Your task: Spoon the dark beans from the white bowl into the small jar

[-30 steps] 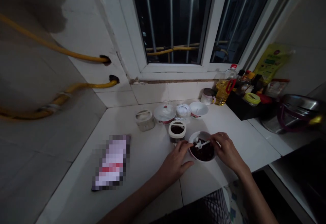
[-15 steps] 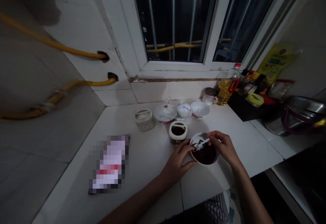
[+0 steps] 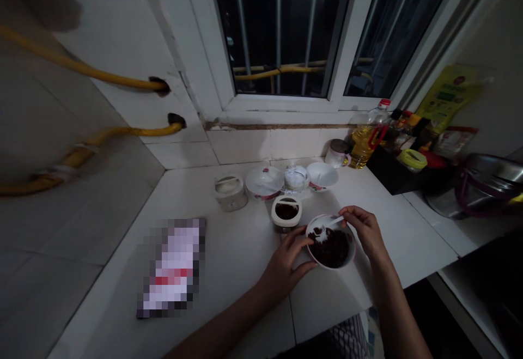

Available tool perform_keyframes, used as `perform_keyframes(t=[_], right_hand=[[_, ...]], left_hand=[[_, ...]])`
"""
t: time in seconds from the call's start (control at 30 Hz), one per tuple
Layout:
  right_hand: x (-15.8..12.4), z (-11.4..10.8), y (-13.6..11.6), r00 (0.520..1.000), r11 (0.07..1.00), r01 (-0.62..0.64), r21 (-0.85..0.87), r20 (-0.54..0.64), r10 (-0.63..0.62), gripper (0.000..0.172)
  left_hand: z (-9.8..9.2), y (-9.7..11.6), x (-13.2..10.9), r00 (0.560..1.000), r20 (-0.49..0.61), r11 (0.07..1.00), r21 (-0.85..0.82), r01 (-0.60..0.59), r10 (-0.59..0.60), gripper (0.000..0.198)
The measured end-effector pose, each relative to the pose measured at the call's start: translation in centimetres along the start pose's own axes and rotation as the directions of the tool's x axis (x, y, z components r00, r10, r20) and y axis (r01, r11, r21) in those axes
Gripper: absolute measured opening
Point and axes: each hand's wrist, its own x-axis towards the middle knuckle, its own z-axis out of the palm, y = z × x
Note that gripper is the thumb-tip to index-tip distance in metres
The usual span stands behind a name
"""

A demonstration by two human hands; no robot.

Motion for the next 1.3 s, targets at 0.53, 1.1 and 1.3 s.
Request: perform_keyframes(t=[0.53,1.1,1.3], right_hand=[[0.9,1.7,-1.1,0.996,0.998,0.062,0.021,-0.061,-0.061,0.022],[-0.8,3.3,-3.0,0.673,0.53,0.687,-0.497,0.16,-0.722,0.02],[-2.3,-0.2,-1.6,0.788,0.58,0.542,-0.608,0.126,-0.603,0.014]], left_hand=[[0.0,0.2,0.1,1.0,0.004,1.0,-0.016,0.02,-0.02,0.031],[0.1,0.2,0.2,1.0,-0.012,0.999,-0.03,0.01,-0.011,0.032],[0.1,0.1,0.2,1.0,-0.008,0.999,-0.038,-0.003,0.002,0.032]])
